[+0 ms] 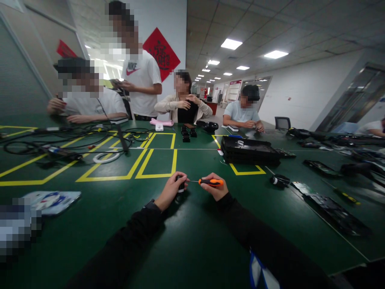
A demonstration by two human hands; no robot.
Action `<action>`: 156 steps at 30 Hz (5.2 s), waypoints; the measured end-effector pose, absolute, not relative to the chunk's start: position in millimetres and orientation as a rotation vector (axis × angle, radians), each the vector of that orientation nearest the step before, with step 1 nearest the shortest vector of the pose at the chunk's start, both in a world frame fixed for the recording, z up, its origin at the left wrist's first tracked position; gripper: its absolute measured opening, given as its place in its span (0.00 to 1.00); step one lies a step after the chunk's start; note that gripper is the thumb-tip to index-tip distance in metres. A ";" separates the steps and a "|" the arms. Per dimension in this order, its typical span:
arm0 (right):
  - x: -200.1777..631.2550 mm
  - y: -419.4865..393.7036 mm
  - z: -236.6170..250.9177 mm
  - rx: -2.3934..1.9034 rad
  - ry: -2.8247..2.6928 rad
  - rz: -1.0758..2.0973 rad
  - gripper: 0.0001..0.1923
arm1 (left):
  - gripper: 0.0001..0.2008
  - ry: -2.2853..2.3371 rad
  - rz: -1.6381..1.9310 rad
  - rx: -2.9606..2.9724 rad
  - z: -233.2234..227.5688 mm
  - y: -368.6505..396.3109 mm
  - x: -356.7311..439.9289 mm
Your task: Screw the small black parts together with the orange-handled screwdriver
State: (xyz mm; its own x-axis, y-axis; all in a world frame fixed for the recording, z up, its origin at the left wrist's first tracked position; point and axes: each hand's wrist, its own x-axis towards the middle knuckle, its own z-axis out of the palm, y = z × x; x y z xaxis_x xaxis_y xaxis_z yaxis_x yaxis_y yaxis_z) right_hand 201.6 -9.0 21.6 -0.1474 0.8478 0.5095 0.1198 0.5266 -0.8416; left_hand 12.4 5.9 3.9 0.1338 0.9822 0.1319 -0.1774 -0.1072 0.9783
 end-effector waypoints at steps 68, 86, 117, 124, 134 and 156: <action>200.2 -2.0 11.8 -0.789 -1.464 1.171 0.11 | 0.14 0.937 1.224 1.261 7.4 2.0 13.5; 202.2 3.9 5.9 -0.747 -1.373 1.353 0.11 | 0.14 0.932 1.221 1.283 2.6 5.3 12.3; 201.9 -4.1 13.2 -0.769 -1.531 1.207 0.09 | 0.14 0.946 1.212 1.279 6.0 3.6 13.1; 200.7 -0.1 8.8 -0.751 -1.434 1.330 0.15 | 0.13 0.911 1.215 1.298 6.0 4.0 12.9; 201.6 -0.7 10.1 -0.727 -1.461 1.203 0.05 | 0.14 0.928 1.191 1.305 6.4 3.6 13.4; 197.9 -19.2 26.4 -0.752 -1.632 1.159 0.08 | 0.14 0.951 1.217 1.268 7.9 3.4 13.3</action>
